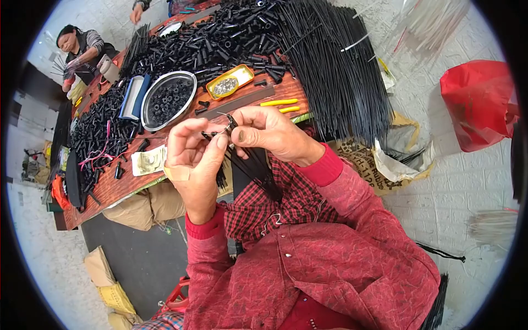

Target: Assembling electrical wires by attaching small metal components and plastic casings using crimping pliers.

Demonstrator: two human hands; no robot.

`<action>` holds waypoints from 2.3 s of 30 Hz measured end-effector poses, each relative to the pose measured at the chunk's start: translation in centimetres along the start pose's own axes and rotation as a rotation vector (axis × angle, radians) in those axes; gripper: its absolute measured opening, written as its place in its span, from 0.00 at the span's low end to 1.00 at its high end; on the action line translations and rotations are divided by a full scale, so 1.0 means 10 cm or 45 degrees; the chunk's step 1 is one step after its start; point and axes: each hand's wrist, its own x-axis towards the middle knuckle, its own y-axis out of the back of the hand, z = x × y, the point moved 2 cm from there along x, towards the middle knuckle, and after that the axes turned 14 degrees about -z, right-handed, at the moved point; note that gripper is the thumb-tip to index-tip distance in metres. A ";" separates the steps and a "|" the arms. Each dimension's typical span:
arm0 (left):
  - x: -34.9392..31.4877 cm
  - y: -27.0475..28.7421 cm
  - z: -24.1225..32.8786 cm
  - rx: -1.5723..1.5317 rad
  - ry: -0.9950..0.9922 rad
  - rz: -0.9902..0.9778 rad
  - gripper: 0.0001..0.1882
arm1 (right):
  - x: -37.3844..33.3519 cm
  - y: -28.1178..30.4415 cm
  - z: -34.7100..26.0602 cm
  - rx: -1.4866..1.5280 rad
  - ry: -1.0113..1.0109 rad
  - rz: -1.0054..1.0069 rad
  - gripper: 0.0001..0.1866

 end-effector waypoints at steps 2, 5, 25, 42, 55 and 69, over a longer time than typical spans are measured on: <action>-0.05 -0.05 0.00 0.041 -0.027 0.122 0.17 | 0.02 -0.02 0.00 -0.079 -0.007 0.040 0.12; -0.22 -0.18 0.05 0.229 -0.161 0.174 0.14 | -0.12 -0.13 -0.13 -0.150 -0.161 0.007 0.15; -0.07 -0.16 0.17 0.694 -0.484 0.125 0.15 | -0.16 -0.10 -0.18 -0.094 -0.144 0.018 0.22; 1.60 2.00 -1.80 1.959 0.331 -0.346 0.10 | -0.17 0.06 -0.19 -0.107 -0.121 0.081 0.20; 1.27 1.85 -1.17 0.119 0.636 -0.145 0.15 | -0.02 0.20 -0.11 -0.113 -0.091 0.097 0.20; 0.67 0.78 0.02 -0.375 0.628 -0.699 0.21 | 0.07 -0.01 0.05 -0.144 -0.081 -0.001 0.16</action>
